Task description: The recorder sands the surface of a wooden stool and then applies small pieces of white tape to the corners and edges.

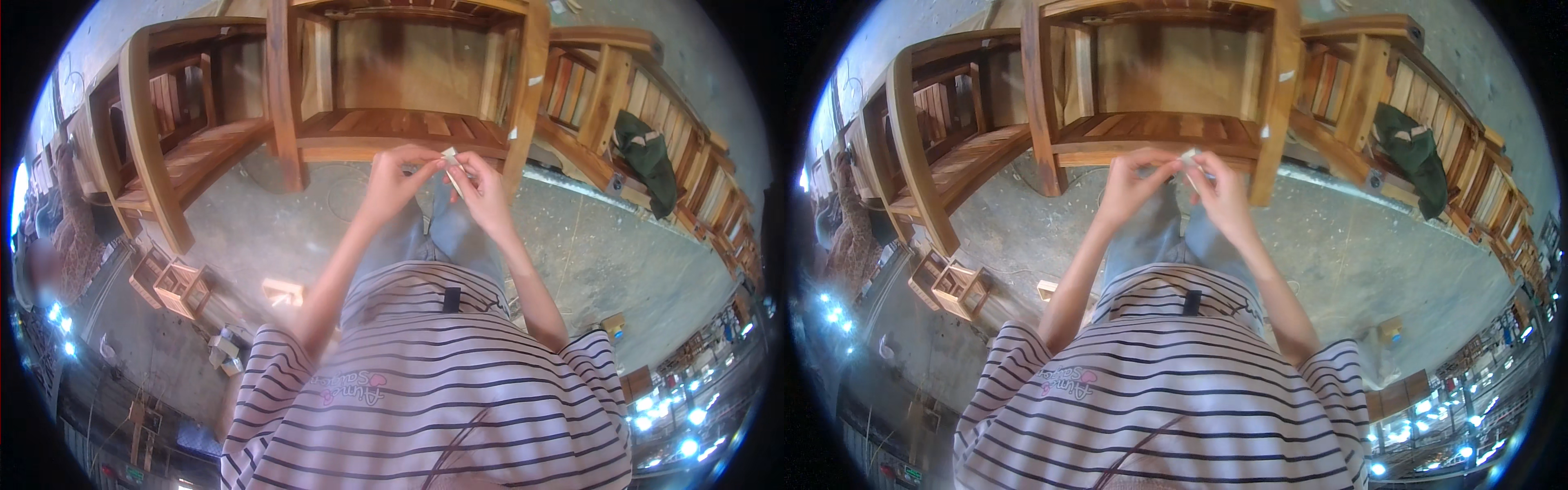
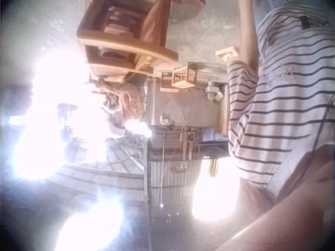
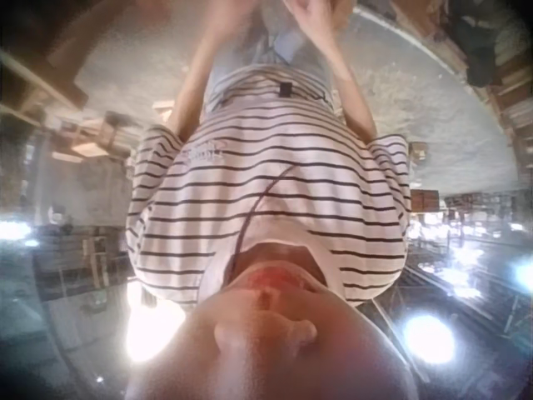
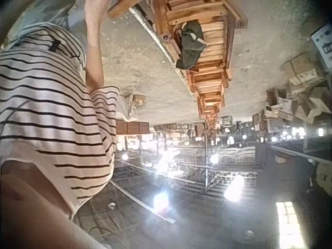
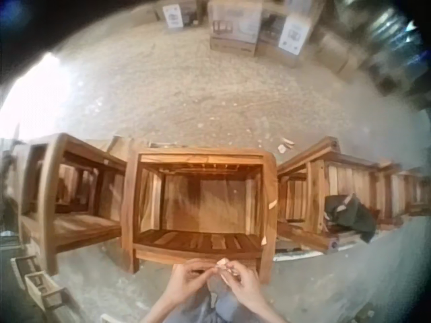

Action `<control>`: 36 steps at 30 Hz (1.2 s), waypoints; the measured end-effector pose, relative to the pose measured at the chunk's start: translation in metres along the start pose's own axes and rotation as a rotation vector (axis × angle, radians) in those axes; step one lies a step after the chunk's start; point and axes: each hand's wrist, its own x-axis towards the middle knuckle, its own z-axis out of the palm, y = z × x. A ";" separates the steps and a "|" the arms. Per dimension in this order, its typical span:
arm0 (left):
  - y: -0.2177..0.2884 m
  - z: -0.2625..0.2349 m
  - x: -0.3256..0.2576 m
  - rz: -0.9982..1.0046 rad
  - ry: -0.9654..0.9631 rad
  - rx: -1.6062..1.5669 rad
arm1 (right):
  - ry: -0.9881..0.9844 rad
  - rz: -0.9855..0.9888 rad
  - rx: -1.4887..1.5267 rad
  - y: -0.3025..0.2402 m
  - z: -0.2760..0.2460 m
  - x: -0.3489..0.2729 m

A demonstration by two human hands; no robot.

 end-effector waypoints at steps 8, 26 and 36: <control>-0.020 -0.059 0.001 -0.146 -0.165 0.040 | -0.043 0.176 -0.056 -0.017 0.047 0.018; -0.042 -0.107 -0.013 -0.087 -0.066 0.144 | -0.150 0.118 -0.426 -0.010 0.104 0.044; -0.056 -0.113 -0.025 0.111 -0.144 0.193 | -0.500 0.422 -0.162 -0.017 0.093 0.056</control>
